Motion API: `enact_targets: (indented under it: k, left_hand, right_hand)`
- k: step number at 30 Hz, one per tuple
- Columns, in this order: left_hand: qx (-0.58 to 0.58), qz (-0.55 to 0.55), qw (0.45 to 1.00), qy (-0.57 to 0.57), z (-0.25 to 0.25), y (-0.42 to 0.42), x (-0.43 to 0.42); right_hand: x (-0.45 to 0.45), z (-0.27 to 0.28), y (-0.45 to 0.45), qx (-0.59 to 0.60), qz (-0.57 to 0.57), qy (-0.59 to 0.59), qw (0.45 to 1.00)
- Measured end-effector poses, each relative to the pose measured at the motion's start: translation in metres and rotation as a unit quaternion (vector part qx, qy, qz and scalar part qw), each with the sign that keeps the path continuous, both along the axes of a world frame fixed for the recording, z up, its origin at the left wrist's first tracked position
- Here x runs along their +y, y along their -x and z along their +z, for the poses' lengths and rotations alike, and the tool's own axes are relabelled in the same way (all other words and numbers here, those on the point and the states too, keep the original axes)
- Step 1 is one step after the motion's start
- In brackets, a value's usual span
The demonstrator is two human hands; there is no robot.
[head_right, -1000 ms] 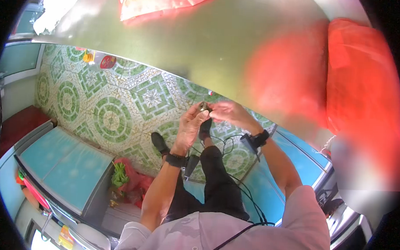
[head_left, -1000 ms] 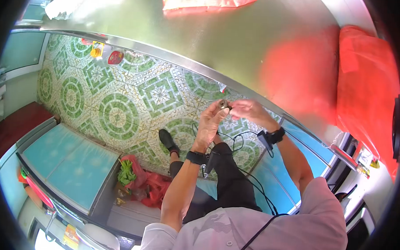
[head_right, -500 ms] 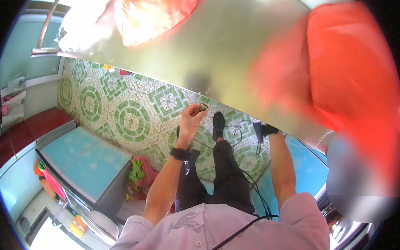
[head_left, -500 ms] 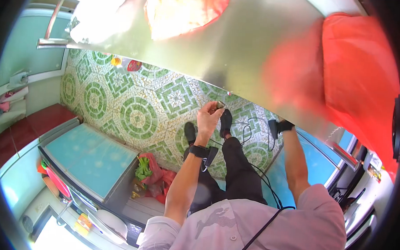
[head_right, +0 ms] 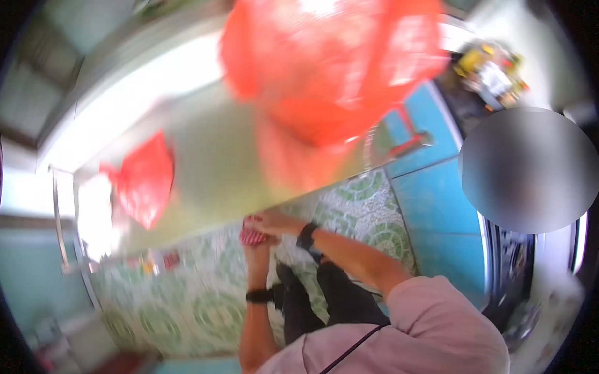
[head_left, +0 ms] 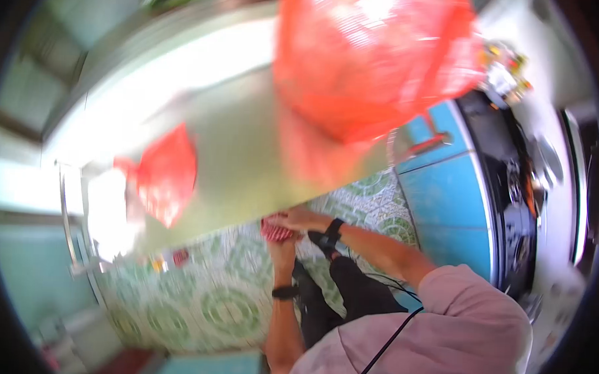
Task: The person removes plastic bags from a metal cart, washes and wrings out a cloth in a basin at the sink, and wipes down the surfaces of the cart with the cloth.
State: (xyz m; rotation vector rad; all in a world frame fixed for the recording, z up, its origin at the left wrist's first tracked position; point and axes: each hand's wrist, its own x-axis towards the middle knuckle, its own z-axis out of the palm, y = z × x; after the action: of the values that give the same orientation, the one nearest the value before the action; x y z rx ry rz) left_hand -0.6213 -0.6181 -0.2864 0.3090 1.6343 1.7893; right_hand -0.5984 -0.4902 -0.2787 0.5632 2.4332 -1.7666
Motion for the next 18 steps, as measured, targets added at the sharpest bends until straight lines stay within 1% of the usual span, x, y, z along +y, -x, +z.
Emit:
enact_targets:
  k: [1, 2, 3, 4, 5, 6, 7, 8, 9, 10, 11, 12, 13, 14, 15, 16, 17, 18]
  left_hand:
    - [-0.045, -0.028, 0.998, 0.014, 0.017, 0.004, -0.004]
    - [0.005, -0.064, 0.997, 0.031, 0.018, 0.005, -0.013]
    - [0.055, -0.088, 0.993, 0.050, 0.019, 0.007, -0.023]
    - [0.005, -0.081, 0.996, 0.034, 0.030, 0.008, -0.031]
    - [-0.048, -0.074, 0.996, 0.024, 0.040, 0.013, -0.040]
    - [-0.031, -0.083, 0.996, 0.020, 0.046, 0.017, -0.049]
    - [-0.018, -0.107, 0.993, 0.041, 0.051, 0.021, -0.053]
    - [-0.008, -0.132, 0.989, 0.062, 0.060, 0.022, -0.050]
    - [0.003, -0.144, 0.988, 0.057, 0.069, 0.016, -0.044]
    - [0.035, -0.153, 0.987, 0.032, 0.081, 0.007, -0.038]
    - [0.066, -0.161, 0.985, 0.006, 0.092, -0.002, -0.031]
    - [0.085, -0.181, 0.980, -0.007, 0.088, -0.005, -0.032]
    - [0.086, -0.187, 0.978, -0.038, 0.105, -0.017, -0.029]
    - [0.072, -0.188, 0.978, -0.054, 0.119, -0.029, -0.027]
    - [0.058, -0.189, 0.978, -0.070, 0.131, -0.040, -0.023]
    - [0.066, -0.202, 0.975, -0.067, 0.142, -0.048, -0.023]
    - [0.047, -0.216, 0.974, -0.056, 0.151, -0.056, -0.019]
    - [0.025, -0.226, 0.973, -0.048, 0.159, -0.063, -0.014]
  right_hand:
    - [0.004, -0.034, -0.001, 0.050, -0.005, -0.036, 0.998]
    - [0.002, -0.028, -0.007, 0.035, -0.069, 0.026, 0.997]
    - [0.003, -0.020, -0.014, 0.024, -0.121, 0.096, 0.988]
    - [0.005, -0.011, -0.021, 0.089, -0.158, 0.216, 0.959]
    - [0.008, -0.005, -0.026, 0.151, -0.187, 0.338, 0.910]
    - [0.005, 0.033, -0.034, 0.168, -0.202, 0.346, 0.901]
    - [-0.001, 0.059, -0.037, 0.187, -0.203, 0.339, 0.899]
    - [-0.011, 0.077, -0.044, 0.153, -0.143, 0.222, 0.952]
    - [-0.022, 0.088, -0.051, 0.112, -0.088, 0.101, 0.985]
    - [-0.031, 0.093, -0.056, 0.124, -0.099, 0.094, 0.983]
    - [-0.039, 0.099, -0.059, 0.106, -0.105, -0.016, 0.989]
    - [-0.039, 0.104, -0.062, 0.084, -0.110, -0.127, 0.982]
    - [-0.034, 0.113, -0.067, 0.095, -0.119, -0.133, 0.979]
    - [-0.032, 0.120, -0.077, 0.068, -0.038, -0.298, 0.951]
    - [-0.029, 0.125, -0.085, 0.034, 0.043, -0.453, 0.890]
    - [-0.024, 0.128, -0.088, 0.029, -0.050, -0.430, 0.901]
    - [-0.020, 0.143, -0.098, 0.030, -0.064, -0.431, 0.899]
    - [-0.018, 0.158, -0.112, 0.090, -0.194, -0.058, 0.975]
